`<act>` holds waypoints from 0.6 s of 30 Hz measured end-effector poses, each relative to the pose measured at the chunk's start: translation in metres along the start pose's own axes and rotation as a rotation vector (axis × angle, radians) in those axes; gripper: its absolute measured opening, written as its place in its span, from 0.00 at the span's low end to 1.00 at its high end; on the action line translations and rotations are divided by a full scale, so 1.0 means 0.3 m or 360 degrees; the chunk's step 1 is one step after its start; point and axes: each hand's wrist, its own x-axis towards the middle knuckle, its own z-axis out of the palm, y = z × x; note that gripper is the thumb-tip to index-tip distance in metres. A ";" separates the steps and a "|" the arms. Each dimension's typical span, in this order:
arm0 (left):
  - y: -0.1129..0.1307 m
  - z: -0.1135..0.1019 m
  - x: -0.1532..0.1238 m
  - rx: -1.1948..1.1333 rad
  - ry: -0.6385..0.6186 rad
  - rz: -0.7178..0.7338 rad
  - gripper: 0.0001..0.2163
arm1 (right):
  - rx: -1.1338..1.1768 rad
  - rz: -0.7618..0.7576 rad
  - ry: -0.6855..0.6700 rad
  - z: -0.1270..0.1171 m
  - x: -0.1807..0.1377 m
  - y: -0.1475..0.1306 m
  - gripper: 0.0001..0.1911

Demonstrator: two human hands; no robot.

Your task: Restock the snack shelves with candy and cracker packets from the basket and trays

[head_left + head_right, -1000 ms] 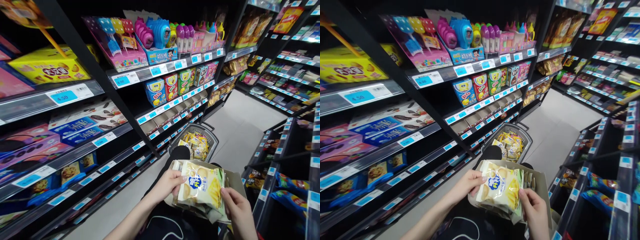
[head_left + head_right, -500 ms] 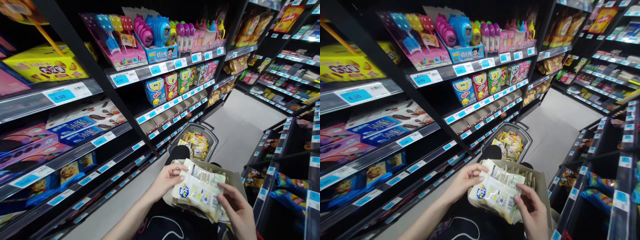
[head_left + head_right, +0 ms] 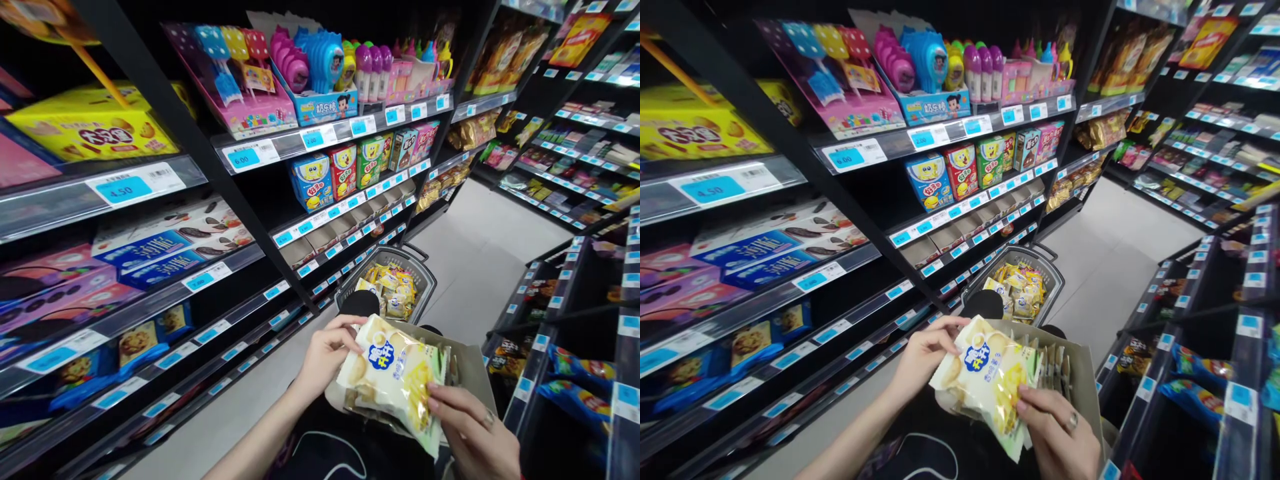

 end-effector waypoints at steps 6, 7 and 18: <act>-0.092 -0.031 -0.008 0.0955 -0.0030 0.0092 0.19 | -0.0526 -0.0032 0.0051 0.023 0.045 0.055 0.11; -0.112 -0.037 -0.014 0.1245 -0.0120 0.0121 0.21 | -0.0565 0.0011 0.0097 0.036 0.065 0.077 0.10; -0.296 -0.016 0.031 0.2091 -0.0496 0.0023 0.26 | -0.0606 0.0458 -0.0025 0.363 0.271 0.352 0.16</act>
